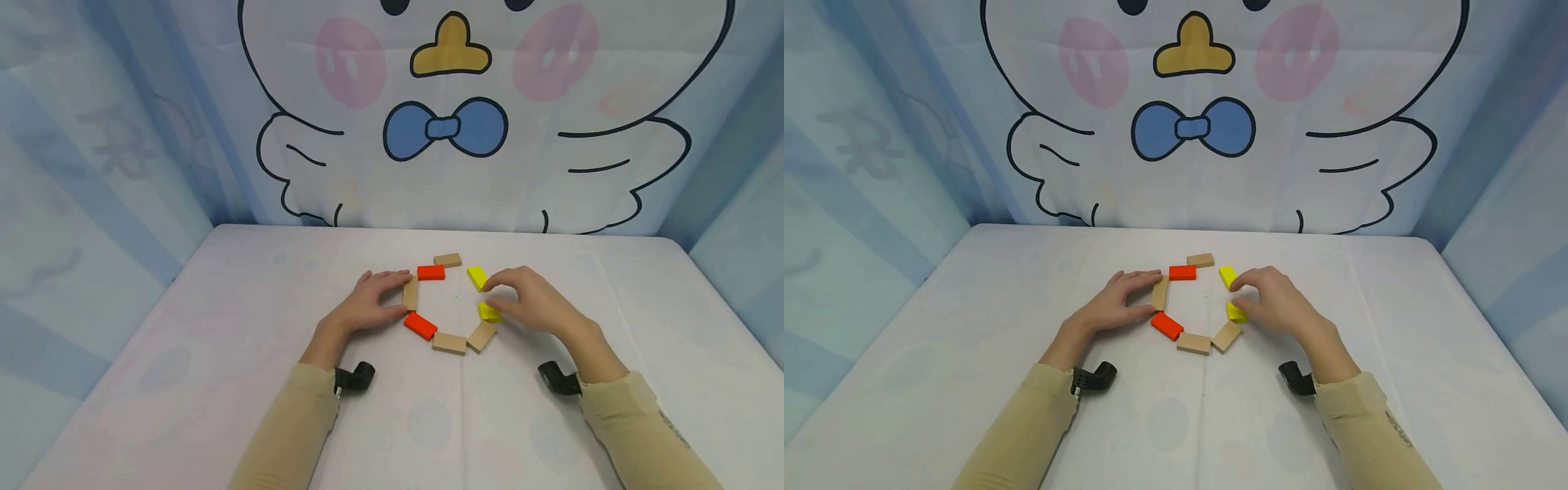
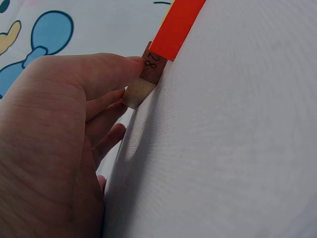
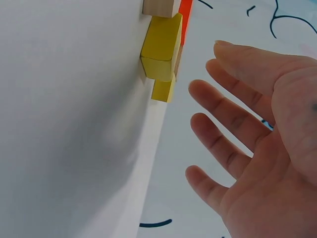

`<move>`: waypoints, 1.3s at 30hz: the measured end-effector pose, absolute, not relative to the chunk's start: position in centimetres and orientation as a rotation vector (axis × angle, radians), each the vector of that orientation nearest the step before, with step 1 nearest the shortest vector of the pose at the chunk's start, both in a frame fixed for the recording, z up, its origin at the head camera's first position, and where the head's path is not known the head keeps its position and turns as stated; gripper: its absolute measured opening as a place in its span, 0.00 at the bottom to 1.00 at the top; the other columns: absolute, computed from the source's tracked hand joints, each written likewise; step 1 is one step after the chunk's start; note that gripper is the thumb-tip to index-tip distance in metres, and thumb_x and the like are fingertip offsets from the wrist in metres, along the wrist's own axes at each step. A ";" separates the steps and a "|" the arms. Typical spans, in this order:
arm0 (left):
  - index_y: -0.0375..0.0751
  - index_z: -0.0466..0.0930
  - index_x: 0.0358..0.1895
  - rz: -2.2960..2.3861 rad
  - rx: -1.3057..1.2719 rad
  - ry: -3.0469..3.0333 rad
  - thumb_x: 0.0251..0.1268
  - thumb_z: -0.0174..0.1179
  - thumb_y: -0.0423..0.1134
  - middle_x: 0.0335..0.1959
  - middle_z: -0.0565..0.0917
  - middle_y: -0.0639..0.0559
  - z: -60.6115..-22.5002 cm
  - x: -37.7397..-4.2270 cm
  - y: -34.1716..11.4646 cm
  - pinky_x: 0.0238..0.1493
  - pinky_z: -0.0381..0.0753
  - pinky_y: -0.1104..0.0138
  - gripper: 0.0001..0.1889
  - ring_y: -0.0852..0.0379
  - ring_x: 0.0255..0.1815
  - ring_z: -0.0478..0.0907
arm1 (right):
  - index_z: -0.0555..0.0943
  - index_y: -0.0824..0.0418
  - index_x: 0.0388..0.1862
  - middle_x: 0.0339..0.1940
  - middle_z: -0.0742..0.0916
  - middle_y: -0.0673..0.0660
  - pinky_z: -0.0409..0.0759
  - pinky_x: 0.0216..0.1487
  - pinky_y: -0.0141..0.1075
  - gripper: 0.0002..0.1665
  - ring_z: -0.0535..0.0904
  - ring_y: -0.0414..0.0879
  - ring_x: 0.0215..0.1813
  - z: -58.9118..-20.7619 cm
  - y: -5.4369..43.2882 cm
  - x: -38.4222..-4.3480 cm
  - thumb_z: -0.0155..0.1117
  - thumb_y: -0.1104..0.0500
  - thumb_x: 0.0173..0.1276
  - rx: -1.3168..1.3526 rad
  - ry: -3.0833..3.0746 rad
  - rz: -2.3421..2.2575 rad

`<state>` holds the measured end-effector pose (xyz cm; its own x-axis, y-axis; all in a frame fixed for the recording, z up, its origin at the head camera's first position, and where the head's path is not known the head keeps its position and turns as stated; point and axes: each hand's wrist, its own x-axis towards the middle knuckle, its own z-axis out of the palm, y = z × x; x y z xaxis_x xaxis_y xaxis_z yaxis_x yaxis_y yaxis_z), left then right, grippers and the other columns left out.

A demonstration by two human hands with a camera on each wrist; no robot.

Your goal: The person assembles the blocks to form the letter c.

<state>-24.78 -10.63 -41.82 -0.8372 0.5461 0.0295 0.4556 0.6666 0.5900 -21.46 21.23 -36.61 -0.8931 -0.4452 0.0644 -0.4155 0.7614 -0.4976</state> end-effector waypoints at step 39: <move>0.47 0.67 0.76 0.924 0.860 2.724 0.68 0.60 0.48 0.75 0.68 0.53 -42.0 -25.0 -10.8 0.78 0.36 0.48 0.34 0.49 0.77 0.58 | 0.83 0.65 0.58 0.58 0.84 0.61 0.74 0.65 0.52 0.18 0.75 0.58 0.61 -34.6 13.6 -28.5 0.66 0.67 0.70 -0.724 2.760 -0.600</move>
<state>-24.98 -10.84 -42.00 -0.8270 0.5601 0.0489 0.4743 0.6483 0.5956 -28.50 13.62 -34.61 -0.8529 -0.5102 -0.1111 -0.4181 0.7948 -0.4400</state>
